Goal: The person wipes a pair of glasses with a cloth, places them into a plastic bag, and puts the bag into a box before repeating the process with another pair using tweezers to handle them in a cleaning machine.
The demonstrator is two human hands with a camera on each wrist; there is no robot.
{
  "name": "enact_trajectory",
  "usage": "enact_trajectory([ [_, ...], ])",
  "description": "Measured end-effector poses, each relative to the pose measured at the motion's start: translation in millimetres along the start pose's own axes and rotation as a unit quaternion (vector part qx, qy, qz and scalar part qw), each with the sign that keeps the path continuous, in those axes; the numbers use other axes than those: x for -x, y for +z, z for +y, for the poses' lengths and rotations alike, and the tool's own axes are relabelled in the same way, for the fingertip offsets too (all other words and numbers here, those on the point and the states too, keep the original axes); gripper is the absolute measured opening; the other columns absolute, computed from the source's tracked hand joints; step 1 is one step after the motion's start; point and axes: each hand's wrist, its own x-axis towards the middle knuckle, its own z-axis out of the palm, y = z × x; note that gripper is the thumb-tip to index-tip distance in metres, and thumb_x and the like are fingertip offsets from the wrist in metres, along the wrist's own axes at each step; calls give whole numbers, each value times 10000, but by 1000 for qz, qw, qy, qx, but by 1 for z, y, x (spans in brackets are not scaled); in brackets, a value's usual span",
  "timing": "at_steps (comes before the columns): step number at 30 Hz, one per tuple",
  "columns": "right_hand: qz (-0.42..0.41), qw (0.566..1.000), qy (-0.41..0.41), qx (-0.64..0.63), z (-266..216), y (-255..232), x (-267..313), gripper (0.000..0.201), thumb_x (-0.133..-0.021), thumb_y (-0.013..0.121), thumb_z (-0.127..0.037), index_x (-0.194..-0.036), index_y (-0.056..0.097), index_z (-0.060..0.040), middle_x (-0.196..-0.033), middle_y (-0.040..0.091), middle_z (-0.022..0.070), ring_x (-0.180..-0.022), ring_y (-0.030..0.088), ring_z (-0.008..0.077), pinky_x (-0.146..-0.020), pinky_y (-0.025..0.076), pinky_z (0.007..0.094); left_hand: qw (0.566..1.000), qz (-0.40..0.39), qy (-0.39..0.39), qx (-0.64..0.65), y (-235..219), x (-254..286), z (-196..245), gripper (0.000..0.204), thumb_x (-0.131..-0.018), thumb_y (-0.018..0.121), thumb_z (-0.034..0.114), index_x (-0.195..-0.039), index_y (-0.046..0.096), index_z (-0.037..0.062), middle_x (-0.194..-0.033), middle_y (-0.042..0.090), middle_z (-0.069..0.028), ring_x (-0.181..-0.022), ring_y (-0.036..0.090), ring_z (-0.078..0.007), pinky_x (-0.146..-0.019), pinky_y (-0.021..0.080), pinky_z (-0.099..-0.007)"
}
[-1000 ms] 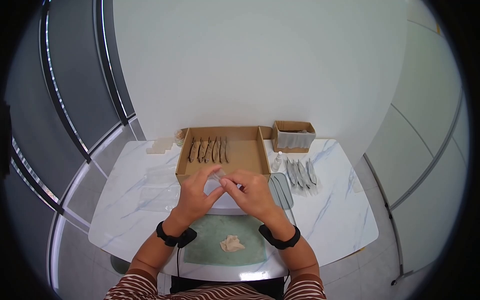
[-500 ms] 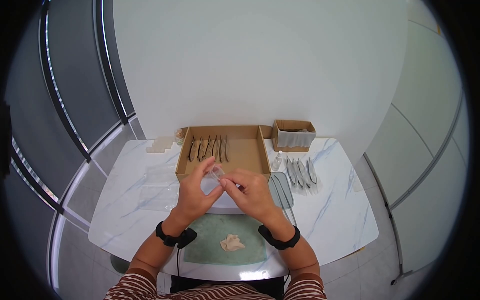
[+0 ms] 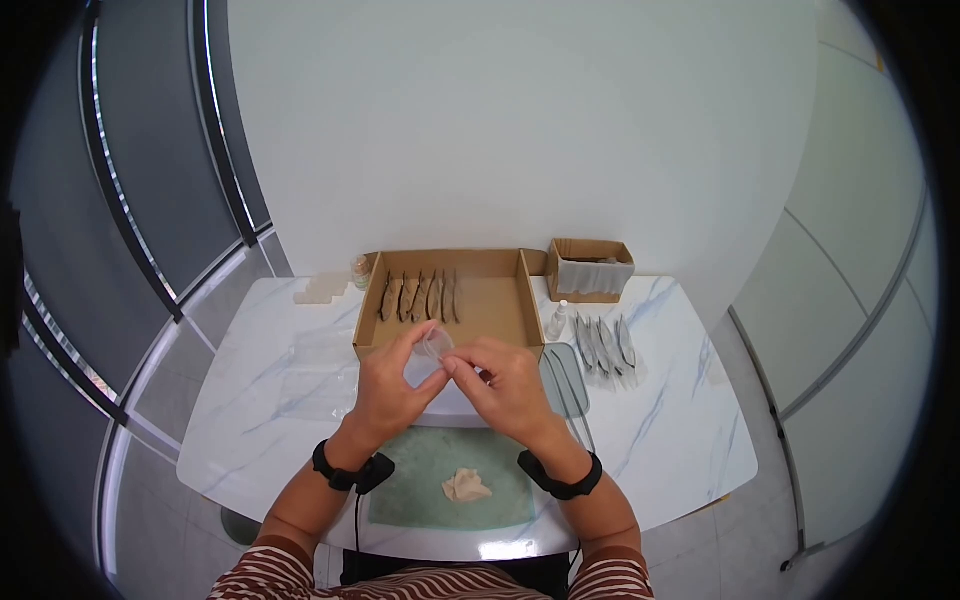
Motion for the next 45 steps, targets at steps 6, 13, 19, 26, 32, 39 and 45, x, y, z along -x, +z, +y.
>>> enact_trajectory([
  [6, -4, 998, 45, -40, -8, -1, -1, 148, -951, 704, -117, -992, 763, 12, -828, 688, 72, -667, 616, 114, -610, 486, 254, 999, 8, 45, 10, -3, -3, -1, 557, -803, 840, 192, -1282, 608, 27, -1130, 688, -182, -1032, 669, -378, -856, 544, -431],
  [13, -5, 1000, 11, -20, -7, 0, 0, 129, -947, 704, -114, -988, 758, -4, -852, 707, 85, -711, 665, 151, -599, 529, 264, 999, 3, 46, 20, -4, -3, -6, 537, -817, 832, 193, -1279, 610, 32, -1157, 684, -180, -1050, 667, -380, -880, 540, -441],
  [19, 32, 991, 91, -95, -3, 1, 2, 216, -961, 705, -167, -1091, 741, 2, -871, 725, 54, -740, 654, 95, -609, 524, 242, 998, 10, -1, 57, -11, -5, -6, 513, -802, 829, 112, -1255, 616, 2, -1132, 702, -177, -1036, 695, -326, -899, 545, -383],
  [26, 1, 984, 175, -10, 45, -25, -35, 195, -959, 676, -167, -1061, 725, -7, -852, 732, 38, -759, 669, 80, -588, 528, 242, 974, 107, -126, 158, -38, -18, -25, 462, -872, 778, 69, -1275, 579, -33, -1126, 686, -107, -1081, 654, -185, -981, 506, -338],
  [32, -232, 924, 100, 288, 120, -14, -99, 250, -907, 696, -253, -920, 762, -12, -733, 727, 76, -688, 711, 152, -602, 560, 294, 958, 171, -133, 189, -56, -24, -27, 451, -878, 769, 66, -1278, 580, -22, -1109, 681, -95, -1057, 658, -174, -983, 508, -339],
  [39, -334, 816, 304, 359, 175, 38, -143, 332, -886, 695, -338, -815, 769, -22, -683, 723, 76, -593, 706, 180, -589, 593, 320, 956, 185, -134, 183, -61, -23, -36, 431, -864, 776, 64, -1250, 603, -19, -1092, 700, -103, -1047, 664, -185, -981, 505, -350],
  [45, -346, 783, 322, 404, 192, 65, -150, 338, -858, 651, -316, -689, 714, -31, -595, 692, 76, -539, 700, 218, -583, 592, 321, 967, 174, -126, 138, -57, -24, -38, 453, -832, 794, 76, -1241, 619, -13, -1086, 715, -123, -1032, 674, -209, -971, 506, -349],
])
